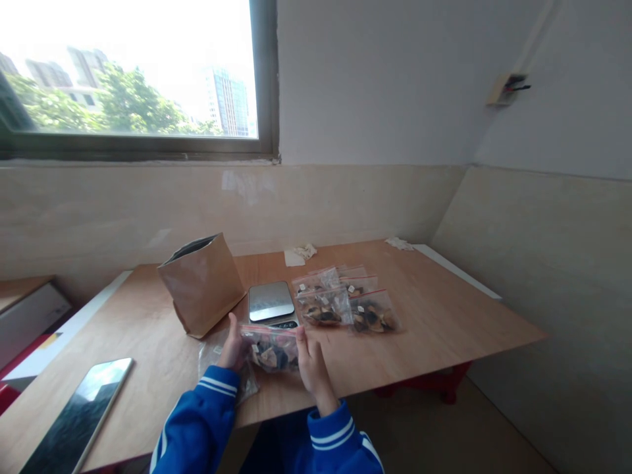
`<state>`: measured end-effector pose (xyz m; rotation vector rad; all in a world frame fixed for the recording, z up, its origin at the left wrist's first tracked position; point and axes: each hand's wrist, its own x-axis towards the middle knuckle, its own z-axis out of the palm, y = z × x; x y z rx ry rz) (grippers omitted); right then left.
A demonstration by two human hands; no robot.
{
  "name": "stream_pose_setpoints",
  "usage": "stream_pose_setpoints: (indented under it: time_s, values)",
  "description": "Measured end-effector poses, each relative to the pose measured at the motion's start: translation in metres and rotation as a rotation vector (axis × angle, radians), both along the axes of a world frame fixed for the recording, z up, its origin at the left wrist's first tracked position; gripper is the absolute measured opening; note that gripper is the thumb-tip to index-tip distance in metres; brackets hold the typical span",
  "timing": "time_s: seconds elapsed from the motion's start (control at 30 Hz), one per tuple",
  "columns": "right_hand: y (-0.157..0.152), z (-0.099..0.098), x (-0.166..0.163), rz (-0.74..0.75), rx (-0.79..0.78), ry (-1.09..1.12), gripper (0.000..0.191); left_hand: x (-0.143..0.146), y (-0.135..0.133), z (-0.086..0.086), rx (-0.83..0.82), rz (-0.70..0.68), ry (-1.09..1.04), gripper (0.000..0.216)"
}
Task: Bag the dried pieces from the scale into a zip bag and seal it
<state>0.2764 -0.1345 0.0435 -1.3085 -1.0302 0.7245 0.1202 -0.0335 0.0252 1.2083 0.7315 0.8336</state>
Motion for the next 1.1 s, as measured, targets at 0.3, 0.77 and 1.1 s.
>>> stream_pose_setpoints:
  time_s: [0.3, 0.77, 1.1]
  values:
    - [-0.002, 0.029, 0.079, -0.312, 0.022, -0.004, 0.067, -0.014, 0.01, 0.005, 0.053, 0.244, -0.042, 0.066]
    - [0.022, -0.034, 0.103, -0.602, 0.124, -0.854, 0.047, -0.067, 0.013, 0.02, 0.421, 1.229, 0.225, 0.062]
    - [0.044, -0.047, 0.069, -0.201, -0.169, -1.061, 0.048, -0.098, 0.058, 0.002, 0.33, 1.072, 0.721, 0.09]
